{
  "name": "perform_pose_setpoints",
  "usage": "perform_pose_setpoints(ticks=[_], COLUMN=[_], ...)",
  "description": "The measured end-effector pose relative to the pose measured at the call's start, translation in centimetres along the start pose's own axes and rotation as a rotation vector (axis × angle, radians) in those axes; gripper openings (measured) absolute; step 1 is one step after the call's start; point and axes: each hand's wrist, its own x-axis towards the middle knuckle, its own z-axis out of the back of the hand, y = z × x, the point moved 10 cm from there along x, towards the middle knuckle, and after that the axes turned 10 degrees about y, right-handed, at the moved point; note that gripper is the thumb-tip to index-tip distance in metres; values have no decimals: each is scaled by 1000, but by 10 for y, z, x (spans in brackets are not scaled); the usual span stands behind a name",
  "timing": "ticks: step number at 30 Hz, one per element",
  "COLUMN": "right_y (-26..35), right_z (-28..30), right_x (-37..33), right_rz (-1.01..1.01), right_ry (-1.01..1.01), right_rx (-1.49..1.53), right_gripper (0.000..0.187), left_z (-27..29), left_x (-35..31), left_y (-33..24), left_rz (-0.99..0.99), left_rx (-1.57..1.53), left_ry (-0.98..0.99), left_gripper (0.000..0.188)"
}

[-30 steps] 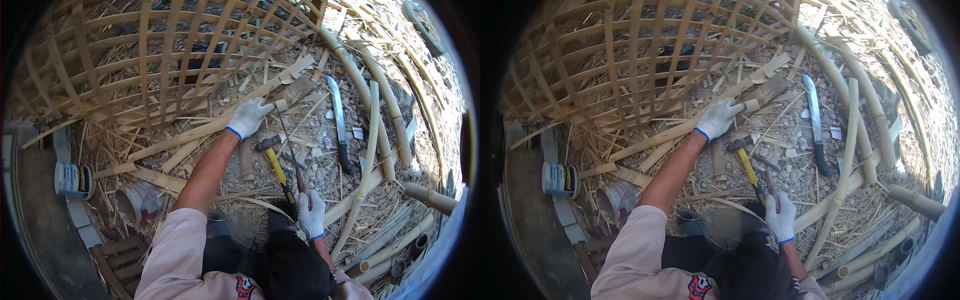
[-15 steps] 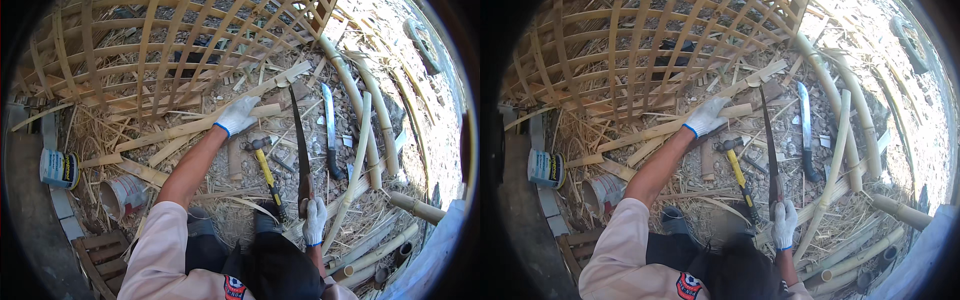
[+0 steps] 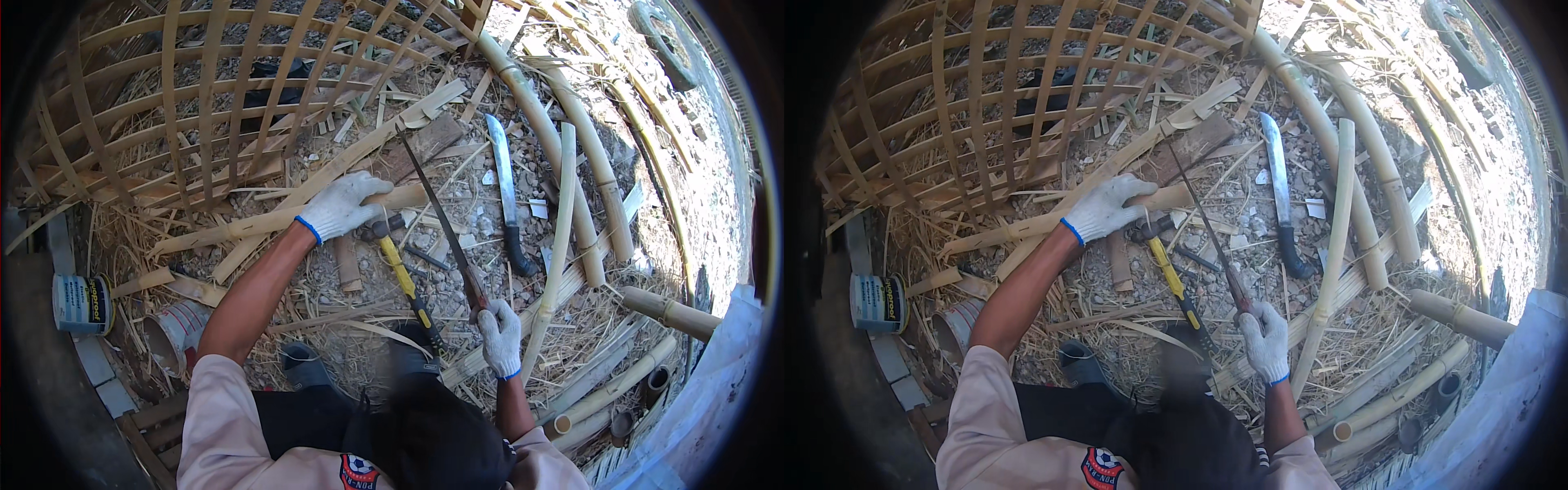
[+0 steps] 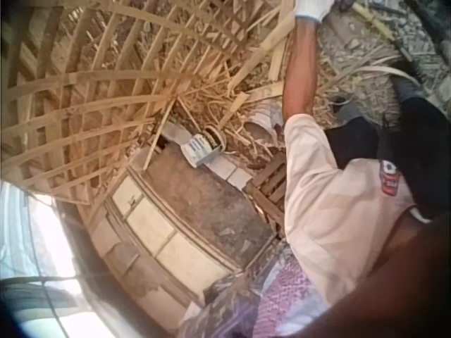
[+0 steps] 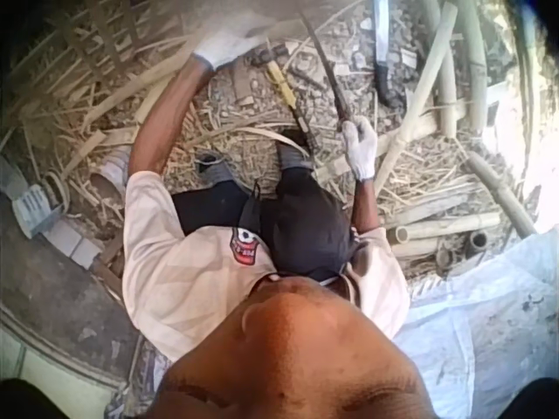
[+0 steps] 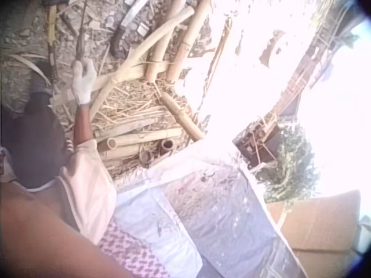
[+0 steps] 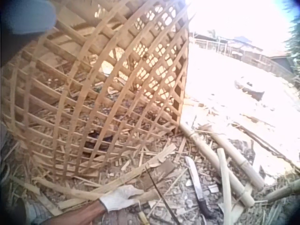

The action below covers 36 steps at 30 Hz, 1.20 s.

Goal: Constructing a large bamboo structure by sawing strips, hammering components together, and assembling woven panels.

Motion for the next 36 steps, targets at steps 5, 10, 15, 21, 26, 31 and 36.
perform_pose_setpoints(ticks=[5,10,15,21,26,31,36], right_y=[9,8,27,62,79,79,68], right_z=[0,0,-36,-92,-157,-223,-270], right_x=[12,15,33,54,61,72,84], right_rz=[76,124,158,211,145,295,266], right_ry=[100,187,344,585,704,674,676], right_rx=[-37,18,13,-159,-139,-227,-265], right_gripper=[27,28,28,9,10,18,20], left_z=[-5,-9,-3,4,7,0,-7], left_x=[-45,-101,-182,-246,-289,-303,-298], left_y=[29,57,98,122,154,171,161], left_rz=[143,91,156,166,303,437,475], left_rx=[-29,127,281,412,315,316,427], left_ry=[65,98,86,-7,-128,-208,-387], left_gripper=[44,40,37,36,30,24,27])
